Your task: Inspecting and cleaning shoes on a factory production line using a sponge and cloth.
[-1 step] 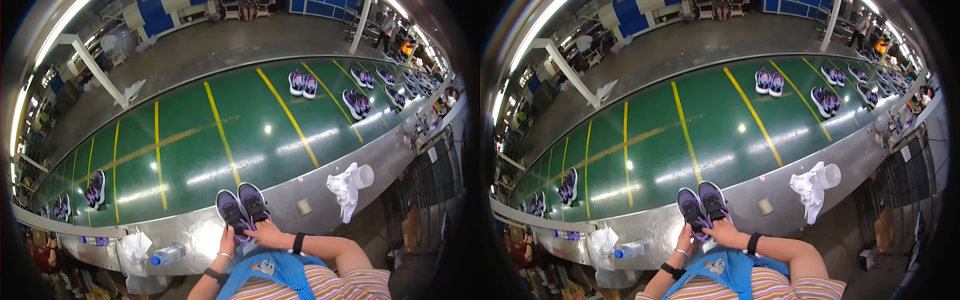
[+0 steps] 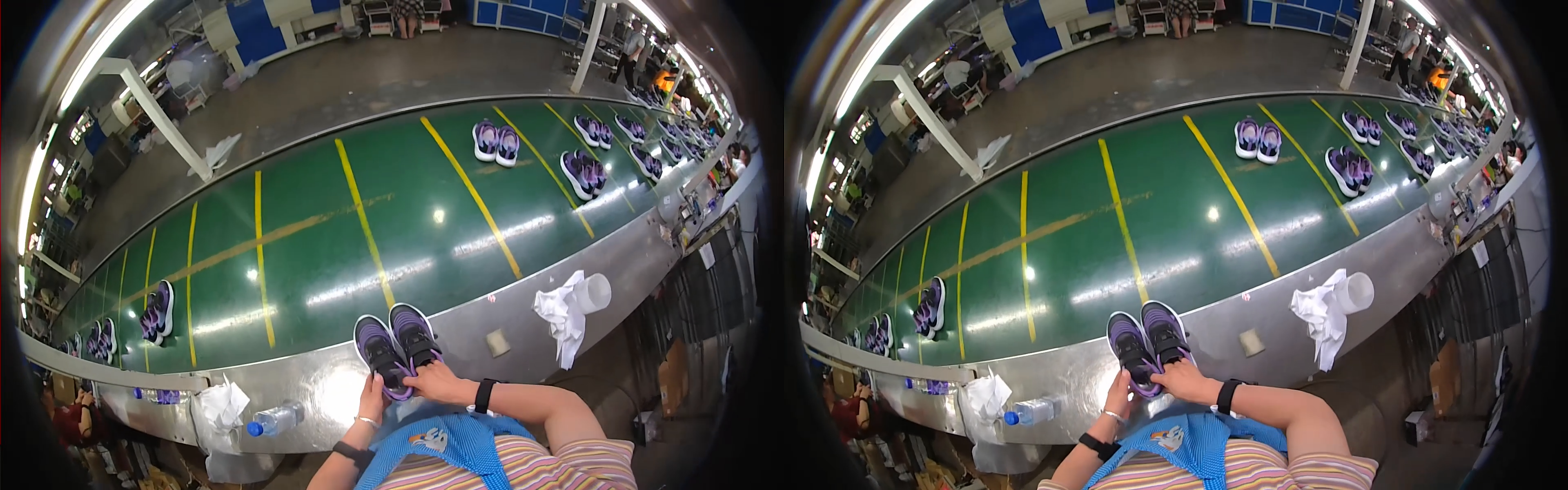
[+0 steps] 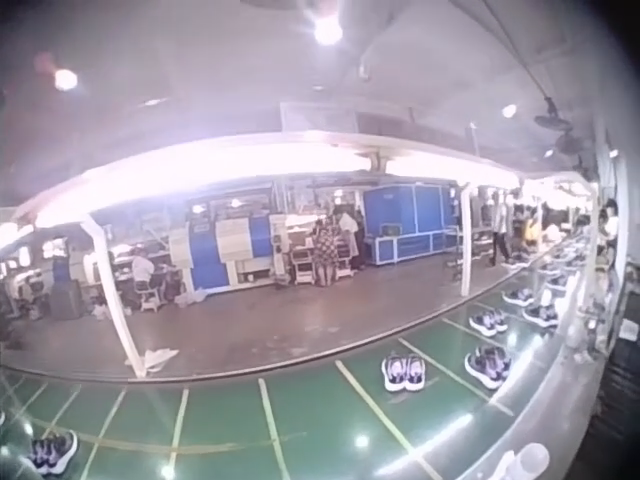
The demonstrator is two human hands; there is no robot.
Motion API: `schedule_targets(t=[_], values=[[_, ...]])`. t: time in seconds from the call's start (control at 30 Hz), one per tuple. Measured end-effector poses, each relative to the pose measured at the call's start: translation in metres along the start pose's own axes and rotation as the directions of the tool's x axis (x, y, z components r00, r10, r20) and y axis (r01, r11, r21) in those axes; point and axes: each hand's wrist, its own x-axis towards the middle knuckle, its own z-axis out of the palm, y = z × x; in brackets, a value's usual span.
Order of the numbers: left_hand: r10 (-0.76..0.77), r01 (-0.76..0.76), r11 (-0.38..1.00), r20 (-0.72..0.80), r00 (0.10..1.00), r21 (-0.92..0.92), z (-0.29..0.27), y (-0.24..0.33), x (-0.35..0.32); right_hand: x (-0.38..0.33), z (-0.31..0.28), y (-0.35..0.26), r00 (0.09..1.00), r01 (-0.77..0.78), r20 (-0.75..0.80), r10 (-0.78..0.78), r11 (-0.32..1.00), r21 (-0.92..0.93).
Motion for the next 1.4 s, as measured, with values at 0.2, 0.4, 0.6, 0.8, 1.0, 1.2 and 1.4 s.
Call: schedule_targets(t=[0.2,0.4,0.6,0.8,1.0,1.2,1.4], values=[[-0.005,0.028,0.979,-0.111,0.994,0.204,-0.024,-0.018,-0.019,0.031,-0.063,0.085,0.978,0.150,-0.130,-0.162,0.984,-0.098],[0.330,-0.057,0.872,-0.498,0.802,0.486,-0.044,-0.046,-0.084,0.048,-0.141,0.215,0.928,-0.327,-0.249,0.278,0.927,-0.183],[0.371,-0.012,0.914,-0.821,0.434,0.406,-0.083,-0.034,-0.145,0.059,-0.146,0.213,0.855,-0.399,-0.456,0.248,0.876,-0.270],[0.724,-0.227,0.676,-0.573,0.385,0.701,-0.155,-0.015,-0.103,0.086,-0.122,0.083,0.929,0.032,-0.368,-0.044,0.999,-0.039],[0.717,-0.340,0.696,-0.585,0.379,0.632,-0.204,0.033,-0.076,0.128,-0.079,-0.006,0.984,-0.004,-0.176,0.027,0.992,0.127],[0.709,-0.293,0.702,-0.598,0.374,0.649,-0.268,0.051,-0.075,0.292,-0.059,-0.138,0.951,0.308,-0.034,-0.307,0.933,0.187],[0.695,-0.354,0.718,-0.597,0.401,0.599,-0.279,0.054,-0.064,0.527,-0.004,-0.246,0.762,0.647,-0.069,-0.644,0.755,0.106]])
